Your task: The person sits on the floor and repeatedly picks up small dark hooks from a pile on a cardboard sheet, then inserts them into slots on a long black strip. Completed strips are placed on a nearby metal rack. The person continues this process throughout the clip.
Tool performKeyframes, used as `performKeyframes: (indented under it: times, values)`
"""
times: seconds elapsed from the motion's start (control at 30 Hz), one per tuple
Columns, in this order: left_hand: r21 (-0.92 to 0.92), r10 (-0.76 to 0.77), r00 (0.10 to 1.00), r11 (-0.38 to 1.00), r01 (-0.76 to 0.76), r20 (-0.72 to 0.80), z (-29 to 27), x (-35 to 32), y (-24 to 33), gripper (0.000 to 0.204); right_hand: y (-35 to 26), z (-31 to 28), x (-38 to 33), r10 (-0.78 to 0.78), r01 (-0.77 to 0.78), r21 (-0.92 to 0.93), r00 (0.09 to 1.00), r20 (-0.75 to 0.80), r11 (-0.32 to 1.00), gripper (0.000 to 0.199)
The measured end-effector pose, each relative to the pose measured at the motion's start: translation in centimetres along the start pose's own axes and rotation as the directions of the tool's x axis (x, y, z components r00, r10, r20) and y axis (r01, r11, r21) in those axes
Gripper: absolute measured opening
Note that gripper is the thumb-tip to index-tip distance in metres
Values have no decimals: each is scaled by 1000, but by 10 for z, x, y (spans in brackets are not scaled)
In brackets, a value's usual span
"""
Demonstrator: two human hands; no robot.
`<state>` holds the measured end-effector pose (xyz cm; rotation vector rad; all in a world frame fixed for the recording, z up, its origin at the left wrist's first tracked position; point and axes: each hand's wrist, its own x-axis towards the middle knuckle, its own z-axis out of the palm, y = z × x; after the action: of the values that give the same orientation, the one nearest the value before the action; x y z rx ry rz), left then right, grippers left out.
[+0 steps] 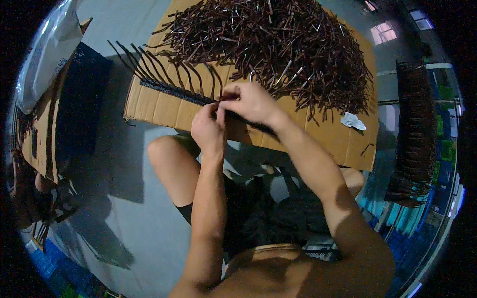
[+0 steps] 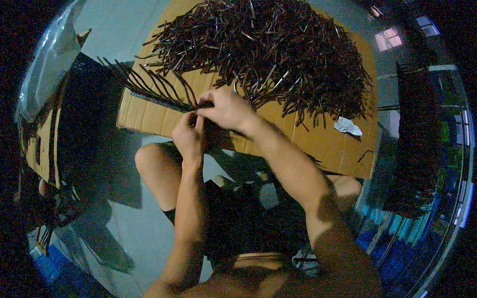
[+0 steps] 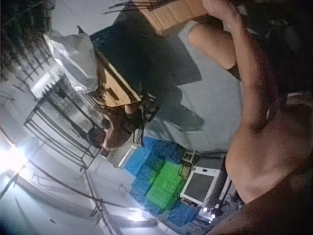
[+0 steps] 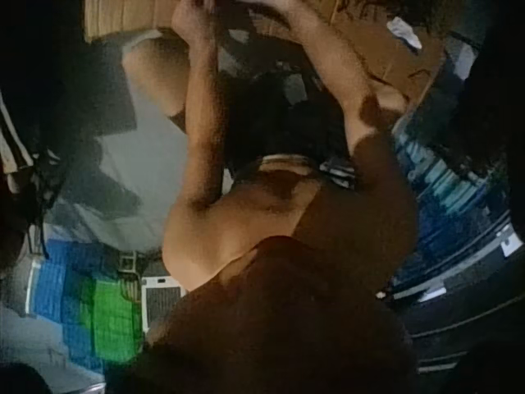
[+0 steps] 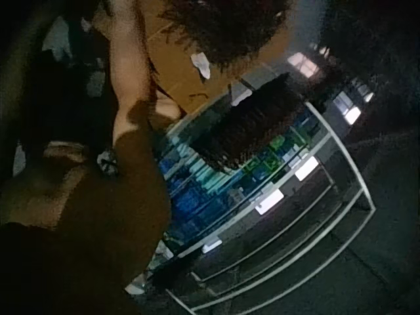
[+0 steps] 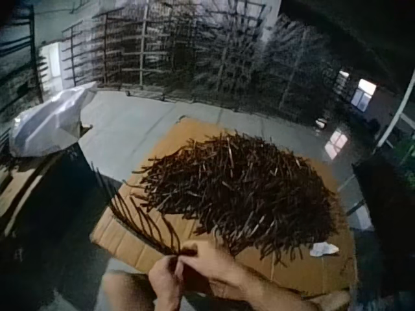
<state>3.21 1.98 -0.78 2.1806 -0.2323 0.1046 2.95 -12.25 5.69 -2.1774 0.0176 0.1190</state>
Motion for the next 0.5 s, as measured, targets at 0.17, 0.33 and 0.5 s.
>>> performKeyframes:
  times: [0.17, 0.33, 0.5]
  values:
    - [17, -17, 997, 1000, 18, -72, -2, 3, -1, 19, 46, -47, 28, -142, 60, -639, 987, -78, 767, 26]
    - [-92, 27, 999, 996, -23, 44, 2, -5, 3, 24, 71, -56, 36, -264, 263, -850, 952, 153, 456, 21]
    - [-55, 95, 995, 994, -96, -10, 4, -4, 4, 21, 80, -70, 28, -487, 390, -771, 865, 120, 503, 20]
